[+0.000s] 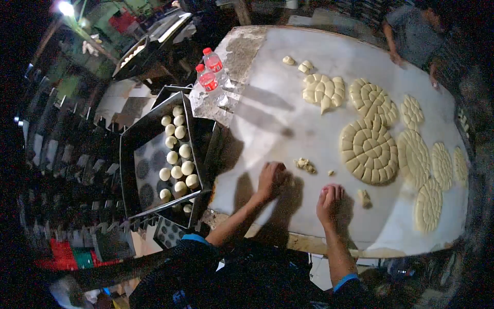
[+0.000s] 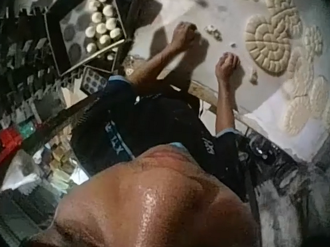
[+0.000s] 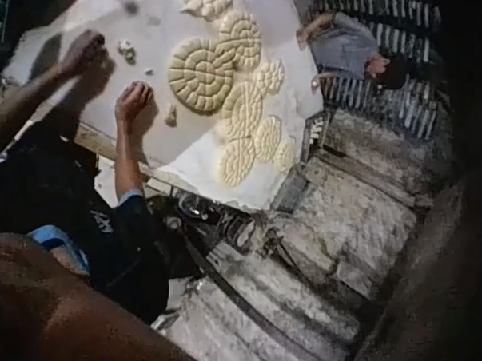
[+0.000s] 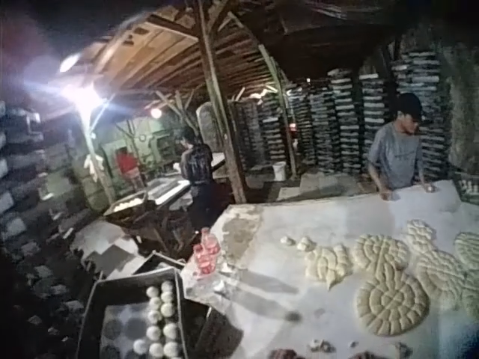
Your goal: The person is shaping portions of dough into small round buns and placing them in a metal baking tray, while other larger patterned dough pieces are on the table.
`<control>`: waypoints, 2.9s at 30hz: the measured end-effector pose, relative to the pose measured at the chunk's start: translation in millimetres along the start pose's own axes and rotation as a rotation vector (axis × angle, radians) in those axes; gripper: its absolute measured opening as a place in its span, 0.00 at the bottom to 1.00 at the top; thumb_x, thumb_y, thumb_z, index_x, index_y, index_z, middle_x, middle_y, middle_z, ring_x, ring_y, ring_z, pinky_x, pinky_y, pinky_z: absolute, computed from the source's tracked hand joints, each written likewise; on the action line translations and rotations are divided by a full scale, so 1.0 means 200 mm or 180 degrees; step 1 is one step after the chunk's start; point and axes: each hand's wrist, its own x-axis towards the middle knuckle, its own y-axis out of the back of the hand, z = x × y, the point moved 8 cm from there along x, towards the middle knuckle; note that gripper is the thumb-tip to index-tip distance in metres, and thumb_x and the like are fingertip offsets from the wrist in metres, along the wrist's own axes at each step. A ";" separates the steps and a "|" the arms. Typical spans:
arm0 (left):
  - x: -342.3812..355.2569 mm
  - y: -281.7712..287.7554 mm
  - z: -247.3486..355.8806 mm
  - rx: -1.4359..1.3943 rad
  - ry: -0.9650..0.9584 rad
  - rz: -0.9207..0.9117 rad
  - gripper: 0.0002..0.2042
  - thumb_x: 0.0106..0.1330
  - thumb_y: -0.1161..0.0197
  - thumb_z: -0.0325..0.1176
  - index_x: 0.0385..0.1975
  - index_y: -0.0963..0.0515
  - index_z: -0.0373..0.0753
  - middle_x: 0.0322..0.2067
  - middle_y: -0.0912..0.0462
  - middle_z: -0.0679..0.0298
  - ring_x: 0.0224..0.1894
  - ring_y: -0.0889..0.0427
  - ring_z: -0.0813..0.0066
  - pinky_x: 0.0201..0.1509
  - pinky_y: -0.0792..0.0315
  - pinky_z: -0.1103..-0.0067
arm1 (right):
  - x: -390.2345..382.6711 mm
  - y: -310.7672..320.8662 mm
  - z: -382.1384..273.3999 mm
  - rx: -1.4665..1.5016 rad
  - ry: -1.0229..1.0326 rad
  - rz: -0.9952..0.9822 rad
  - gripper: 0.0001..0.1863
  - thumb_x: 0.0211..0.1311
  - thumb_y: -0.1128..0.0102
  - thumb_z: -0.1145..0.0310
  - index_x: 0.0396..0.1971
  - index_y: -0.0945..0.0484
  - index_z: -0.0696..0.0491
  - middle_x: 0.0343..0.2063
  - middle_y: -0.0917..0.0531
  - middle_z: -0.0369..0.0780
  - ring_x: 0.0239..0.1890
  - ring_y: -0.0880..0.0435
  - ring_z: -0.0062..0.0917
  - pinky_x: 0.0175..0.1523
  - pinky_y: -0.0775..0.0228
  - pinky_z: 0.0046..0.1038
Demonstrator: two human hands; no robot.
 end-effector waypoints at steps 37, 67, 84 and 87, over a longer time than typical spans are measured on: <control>-0.53 0.06 -0.10 -0.0447 0.2114 -0.0441 0.09 0.69 0.52 0.31 0.45 0.30 0.36 0.29 0.24 0.55 0.32 0.25 0.61 0.42 0.30 0.72 | 0.44 -0.29 -0.02 0.1254 -0.0019 -0.0153 0.06 0.49 0.38 0.71 0.21 0.24 0.58 0.23 0.22 0.46 0.29 0.20 0.41 0.35 0.29 0.37; -0.07 0.14 -0.20 0.0591 0.0465 0.0114 0.09 0.53 0.45 0.31 0.34 0.23 0.41 0.42 0.22 0.57 0.43 0.28 0.53 0.50 0.34 0.66 | 0.20 0.04 0.10 -0.0441 0.0489 0.0003 0.04 0.53 0.45 0.74 0.29 0.29 0.56 0.31 0.25 0.46 0.39 0.28 0.44 0.45 0.34 0.43; -0.23 1.84 -0.21 -0.0333 0.0181 0.0169 0.14 0.57 0.36 0.29 0.42 0.25 0.35 0.37 0.21 0.54 0.41 0.21 0.57 0.47 0.29 0.69 | -0.01 -0.06 -0.42 0.2424 -0.2143 -0.0849 0.14 0.67 0.52 0.64 0.43 0.23 0.58 0.38 0.23 0.39 0.38 0.23 0.20 0.43 0.20 0.31; -0.28 2.08 -0.89 0.0786 0.1737 0.0346 0.30 0.57 0.32 0.32 0.57 0.39 0.33 0.30 0.21 0.53 0.32 0.21 0.56 0.38 0.26 0.67 | 0.33 -0.36 -1.49 0.2752 -0.0398 -0.1416 0.17 0.66 0.50 0.68 0.50 0.27 0.61 0.43 0.23 0.40 0.45 0.22 0.25 0.52 0.25 0.29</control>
